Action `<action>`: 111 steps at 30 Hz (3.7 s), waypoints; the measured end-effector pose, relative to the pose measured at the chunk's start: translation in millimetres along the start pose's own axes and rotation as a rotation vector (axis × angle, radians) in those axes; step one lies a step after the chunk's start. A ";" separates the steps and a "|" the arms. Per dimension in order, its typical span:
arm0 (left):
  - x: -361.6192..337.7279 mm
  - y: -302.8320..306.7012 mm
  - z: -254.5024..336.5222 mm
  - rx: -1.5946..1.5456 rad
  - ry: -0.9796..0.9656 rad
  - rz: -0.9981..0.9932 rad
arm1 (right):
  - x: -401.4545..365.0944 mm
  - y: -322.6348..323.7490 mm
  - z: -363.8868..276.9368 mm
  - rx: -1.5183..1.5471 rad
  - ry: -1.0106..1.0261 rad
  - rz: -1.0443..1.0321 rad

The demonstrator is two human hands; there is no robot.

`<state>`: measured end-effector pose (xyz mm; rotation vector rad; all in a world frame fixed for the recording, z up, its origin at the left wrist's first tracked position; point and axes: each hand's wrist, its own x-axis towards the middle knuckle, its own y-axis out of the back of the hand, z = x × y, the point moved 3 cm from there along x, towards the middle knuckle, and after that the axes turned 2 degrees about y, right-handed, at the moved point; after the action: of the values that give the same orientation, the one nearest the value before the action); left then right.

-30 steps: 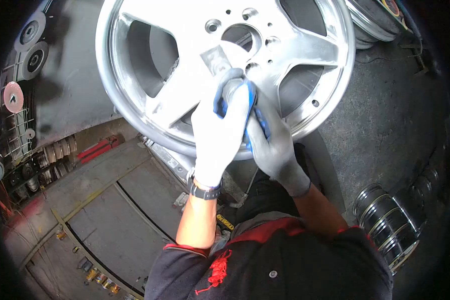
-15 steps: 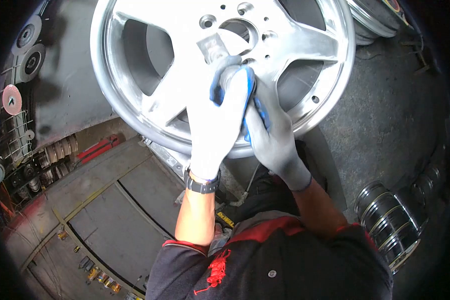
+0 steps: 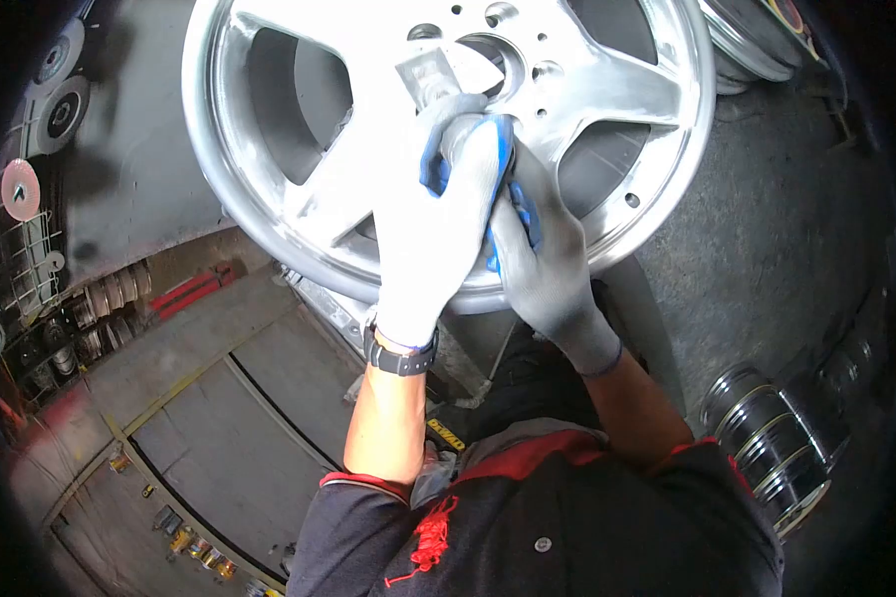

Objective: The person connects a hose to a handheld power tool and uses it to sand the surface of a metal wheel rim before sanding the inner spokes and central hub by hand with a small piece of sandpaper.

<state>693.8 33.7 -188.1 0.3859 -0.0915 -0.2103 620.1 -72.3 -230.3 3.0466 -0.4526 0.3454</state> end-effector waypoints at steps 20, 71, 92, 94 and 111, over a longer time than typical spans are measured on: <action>-45.0 14.1 -13.3 -0.056 0.109 0.044 | -29.4 -4.1 -6.7 -0.009 -0.064 -0.134; -46.9 -17.8 -23.5 -0.673 0.019 0.142 | -0.6 10.8 5.3 -0.110 -0.204 -0.286; -35.8 -25.8 -29.2 -0.530 -0.069 0.356 | 12.6 11.1 1.3 -0.144 -0.206 -0.252; -29.8 -26.0 -26.9 -0.567 -0.072 0.371 | 13.8 11.7 2.1 -0.169 -0.198 -0.248; -87.6 11.6 101.3 -0.066 -0.375 0.205 | -17.8 97.5 -76.1 0.008 -0.189 -0.108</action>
<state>597.6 26.6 -94.4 0.2649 -0.4896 -0.0809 558.9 -154.9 -159.3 3.1084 -0.2932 0.0551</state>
